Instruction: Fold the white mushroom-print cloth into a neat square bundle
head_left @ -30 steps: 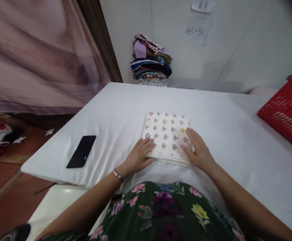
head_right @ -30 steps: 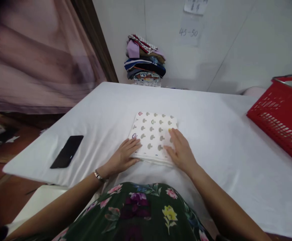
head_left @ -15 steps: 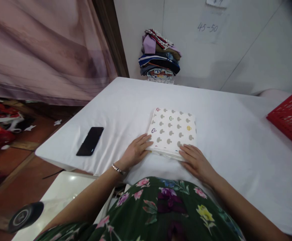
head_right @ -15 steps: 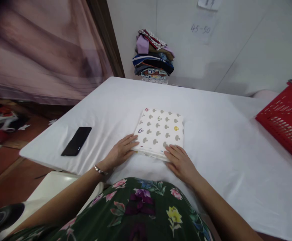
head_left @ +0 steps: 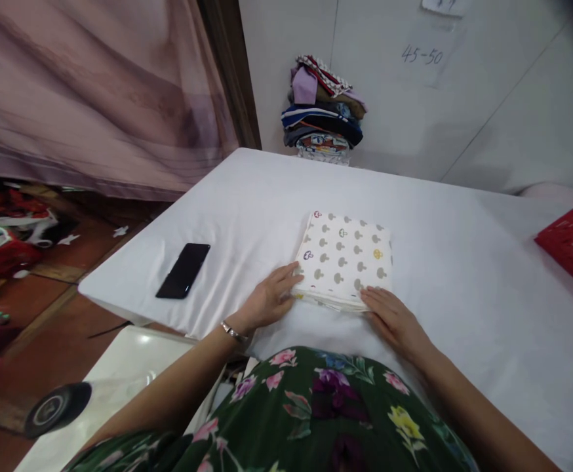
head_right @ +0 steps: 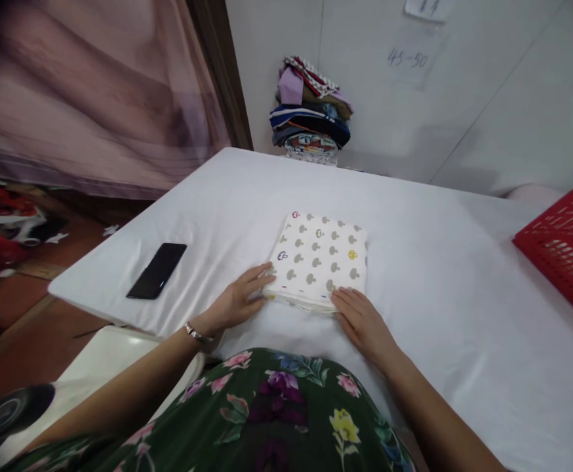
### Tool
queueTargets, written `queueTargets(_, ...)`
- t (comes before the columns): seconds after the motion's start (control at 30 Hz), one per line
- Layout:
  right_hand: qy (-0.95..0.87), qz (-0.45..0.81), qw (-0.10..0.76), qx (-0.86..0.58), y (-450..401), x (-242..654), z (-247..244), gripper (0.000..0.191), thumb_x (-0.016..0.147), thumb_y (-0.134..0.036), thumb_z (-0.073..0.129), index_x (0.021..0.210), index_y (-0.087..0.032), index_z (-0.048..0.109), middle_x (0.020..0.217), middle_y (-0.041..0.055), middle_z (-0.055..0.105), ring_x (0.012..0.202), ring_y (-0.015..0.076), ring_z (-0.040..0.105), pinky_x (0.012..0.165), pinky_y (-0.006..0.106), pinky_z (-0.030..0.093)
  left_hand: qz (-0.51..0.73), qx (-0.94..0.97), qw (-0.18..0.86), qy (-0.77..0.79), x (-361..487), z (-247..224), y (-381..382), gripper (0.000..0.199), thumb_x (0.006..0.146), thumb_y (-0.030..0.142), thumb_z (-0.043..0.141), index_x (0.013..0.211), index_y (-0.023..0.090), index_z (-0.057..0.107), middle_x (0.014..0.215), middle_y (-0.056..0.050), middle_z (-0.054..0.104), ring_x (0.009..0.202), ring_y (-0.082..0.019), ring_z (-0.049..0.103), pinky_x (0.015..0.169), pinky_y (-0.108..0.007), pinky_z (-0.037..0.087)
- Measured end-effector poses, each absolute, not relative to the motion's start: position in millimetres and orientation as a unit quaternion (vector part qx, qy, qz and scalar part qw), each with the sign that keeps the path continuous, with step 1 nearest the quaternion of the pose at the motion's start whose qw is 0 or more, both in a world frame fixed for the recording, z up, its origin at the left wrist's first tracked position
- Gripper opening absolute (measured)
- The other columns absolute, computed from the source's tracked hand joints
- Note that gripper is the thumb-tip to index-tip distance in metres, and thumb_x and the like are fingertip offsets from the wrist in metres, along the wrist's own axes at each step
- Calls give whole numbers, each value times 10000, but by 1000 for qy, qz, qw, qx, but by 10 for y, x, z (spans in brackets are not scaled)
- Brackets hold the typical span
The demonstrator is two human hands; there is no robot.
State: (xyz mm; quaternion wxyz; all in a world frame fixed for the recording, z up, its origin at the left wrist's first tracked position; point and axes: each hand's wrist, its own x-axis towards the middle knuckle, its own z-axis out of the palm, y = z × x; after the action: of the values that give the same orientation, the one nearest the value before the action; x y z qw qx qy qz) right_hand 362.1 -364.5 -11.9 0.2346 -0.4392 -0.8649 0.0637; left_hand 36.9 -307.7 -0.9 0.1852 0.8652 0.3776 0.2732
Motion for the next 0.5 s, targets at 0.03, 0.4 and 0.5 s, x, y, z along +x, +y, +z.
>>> queueTargets(0.03, -862, 68, 238, -443, -3639, 3627, -112, 443, 907, -240, 425, 1348, -275, 409, 1282, 48, 548, 1209, 203, 478, 1032, 443, 388, 264, 871, 170, 377, 384, -2, -3076, 490, 791, 167, 533, 1270, 241, 459, 1447, -68, 323, 1314, -231, 327, 1038, -480, 384)
queueTargets(0.4, -863, 54, 233, -444, -3662, 3645, -154, 364, 894, -241, 455, 1252, -258, 515, 1261, 63, 563, 1213, 218, 471, 1025, 455, 397, 237, 894, 106, 364, 438, -62, -3005, 322, 873, 254, 493, 1190, 214, 540, 1385, -68, 425, 1330, -229, 291, 1064, -469, 341)
queueTargets(0.5, -872, 47, 239, -424, -3694, 3633, -191, 362, 880, -205, 476, 1236, -249, 526, 1283, 81, 542, 1243, 223, 435, 1038, 484, 370, 243, 888, 133, 366, 414, -26, -3024, 335, 876, 260, 484, 1207, 233, 531, 1397, -64, 410, 1289, -227, 364, 1037, -474, 373)
